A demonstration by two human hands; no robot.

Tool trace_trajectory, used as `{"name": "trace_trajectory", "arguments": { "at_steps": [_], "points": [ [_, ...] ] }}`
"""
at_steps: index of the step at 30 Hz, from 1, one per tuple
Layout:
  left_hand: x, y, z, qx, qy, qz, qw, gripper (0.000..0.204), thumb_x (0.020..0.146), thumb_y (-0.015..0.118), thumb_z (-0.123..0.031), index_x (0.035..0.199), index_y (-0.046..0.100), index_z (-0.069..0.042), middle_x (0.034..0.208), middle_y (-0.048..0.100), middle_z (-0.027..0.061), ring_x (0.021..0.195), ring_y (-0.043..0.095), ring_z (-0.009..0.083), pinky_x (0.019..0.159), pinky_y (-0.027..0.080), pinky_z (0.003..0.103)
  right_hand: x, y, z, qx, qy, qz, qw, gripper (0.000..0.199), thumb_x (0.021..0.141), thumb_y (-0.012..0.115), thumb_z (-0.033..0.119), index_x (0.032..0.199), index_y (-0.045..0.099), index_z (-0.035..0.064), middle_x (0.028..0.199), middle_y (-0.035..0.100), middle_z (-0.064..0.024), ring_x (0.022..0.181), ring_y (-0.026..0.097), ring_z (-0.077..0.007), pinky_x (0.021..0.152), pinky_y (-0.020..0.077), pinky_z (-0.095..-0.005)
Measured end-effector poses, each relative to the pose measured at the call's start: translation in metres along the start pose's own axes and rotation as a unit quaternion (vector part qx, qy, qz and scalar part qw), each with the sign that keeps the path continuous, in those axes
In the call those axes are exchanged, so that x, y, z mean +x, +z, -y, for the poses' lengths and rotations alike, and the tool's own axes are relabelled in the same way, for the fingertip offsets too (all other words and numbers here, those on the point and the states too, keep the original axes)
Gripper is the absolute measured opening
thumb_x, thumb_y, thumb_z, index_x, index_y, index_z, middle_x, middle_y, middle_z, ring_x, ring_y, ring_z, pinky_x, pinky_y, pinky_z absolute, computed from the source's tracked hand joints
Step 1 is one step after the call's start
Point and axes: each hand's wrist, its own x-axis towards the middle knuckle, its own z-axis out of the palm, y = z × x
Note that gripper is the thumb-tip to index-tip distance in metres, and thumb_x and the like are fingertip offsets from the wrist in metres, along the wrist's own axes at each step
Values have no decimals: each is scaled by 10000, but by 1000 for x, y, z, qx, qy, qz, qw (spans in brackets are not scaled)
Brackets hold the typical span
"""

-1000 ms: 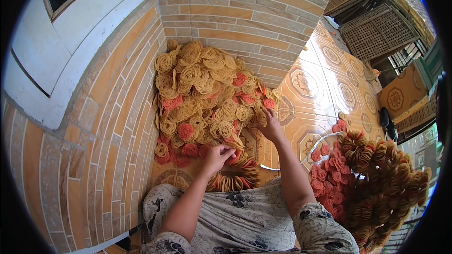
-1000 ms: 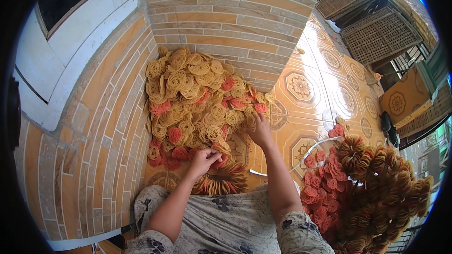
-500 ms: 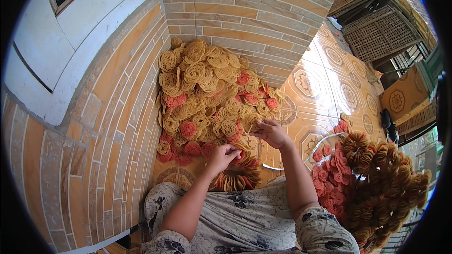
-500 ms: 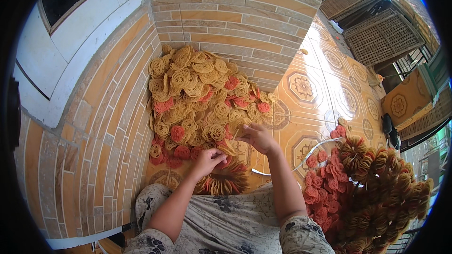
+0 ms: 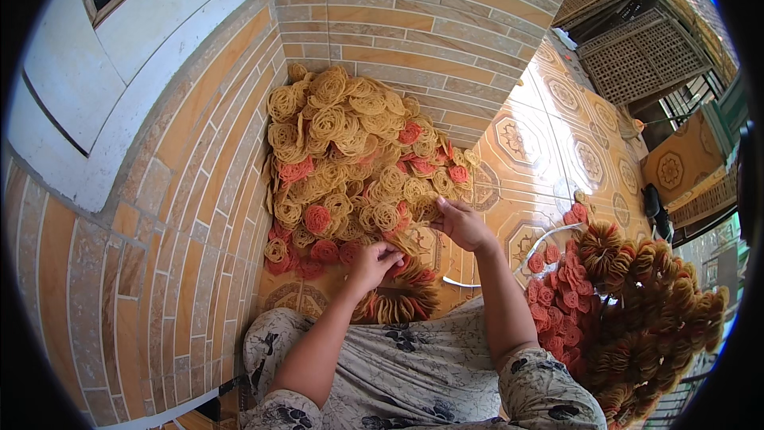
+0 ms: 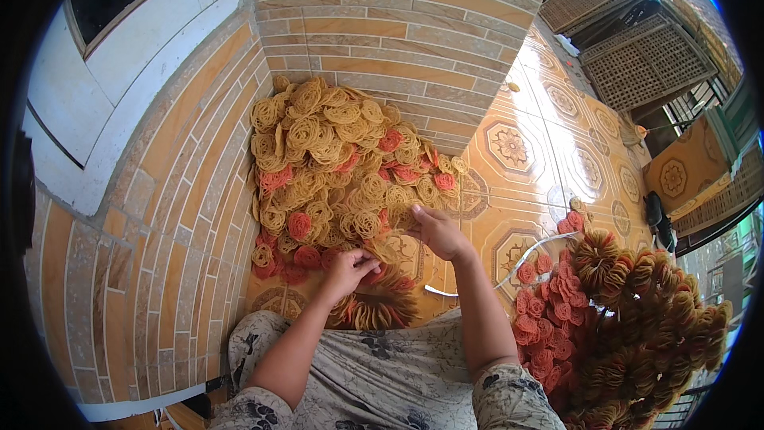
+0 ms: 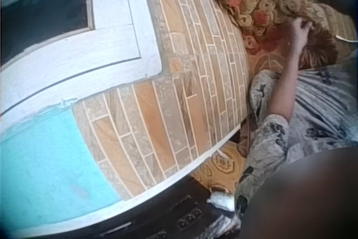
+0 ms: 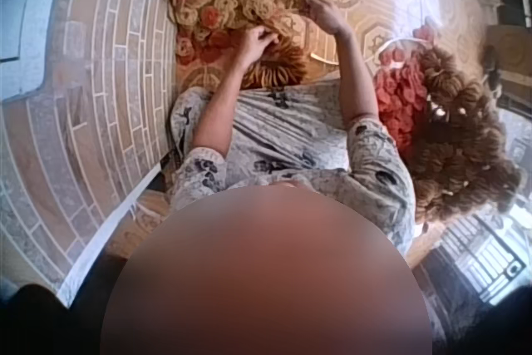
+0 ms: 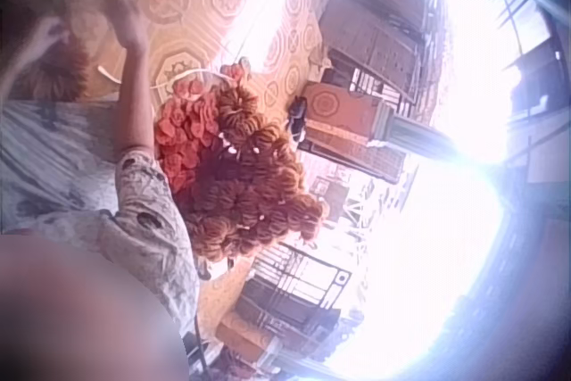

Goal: The person sits on the floor and assembles small decorative items by threading a white string through pre-made yellow and red circular pieces. The person repeatedly picks up a piece, threads the string through it, and places it onto a growing pile.

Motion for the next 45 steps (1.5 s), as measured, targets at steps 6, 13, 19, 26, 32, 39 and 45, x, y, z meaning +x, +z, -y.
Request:
{"name": "trace_trajectory", "arguments": {
  "at_steps": [6, 13, 19, 26, 32, 39, 45],
  "points": [
    [0, 2, 5, -17, 6, 0, 1000, 177, 907, 638, -175, 921, 672, -2, 772, 710, 42, 682, 644, 83, 631, 491, 239, -2, 8, -1, -3, -29, -8, 1000, 426, 1019, 416, 297, 1226, 548, -51, 1120, 627, -92, 1050, 587, -159, 935, 474, -305],
    [-6, -1, 5, -42, -3, -38, 998, 161, 920, 618, -130, 971, 643, 21, 874, 703, 63, 809, 638, 97, 755, 486, 248, 10, 16, -5, -141, -104, 30, 984, 400, 994, 481, 318, 1210, 591, 0, 1156, 618, -122, 1069, 587, -206, 906, 469, -344],
    [-40, -17, 11, -21, -26, -77, 996, 161, 908, 628, -121, 962, 643, 30, 852, 715, 73, 771, 661, 112, 713, 497, 255, 38, 47, -57, -675, -299, -135, 661, 371, 831, 671, 177, 1178, 594, 72, 1068, 583, -160, 978, 583, -309, 827, 482, -415],
    [-37, -29, 6, -32, -67, -43, 996, 149, 913, 619, -100, 967, 631, 39, 844, 696, 58, 776, 641, 102, 725, 491, 249, 50, 21, -47, -296, -60, -76, 950, 264, 860, 701, 190, 1019, 615, -2, 851, 670, -53, 800, 618, -101, 698, 474, -267],
    [-36, -29, 6, -47, -48, -38, 997, 152, 907, 628, -102, 954, 634, 42, 831, 698, 66, 765, 639, 96, 718, 491, 239, 34, 32, -36, -228, -56, -31, 972, 221, 880, 683, 186, 1002, 610, 16, 848, 649, -36, 777, 590, -83, 730, 465, -252],
    [-40, -28, 10, -62, -44, -63, 995, 129, 915, 615, -96, 944, 622, 30, 851, 694, 63, 774, 627, 91, 724, 481, 240, 24, 41, -19, -335, -116, 149, 923, 254, 898, 657, 259, 1025, 669, 39, 915, 669, -54, 866, 605, -130, 792, 475, -304],
    [-44, -29, 16, -94, -69, -110, 987, 103, 925, 596, -85, 943, 613, 15, 858, 685, 53, 789, 622, 93, 750, 474, 243, 42, 74, -42, -668, -363, -55, 648, 461, 839, 662, 261, 1270, 570, 124, 1112, 595, -119, 1006, 551, -300, 907, 434, -386]
  ]
}}
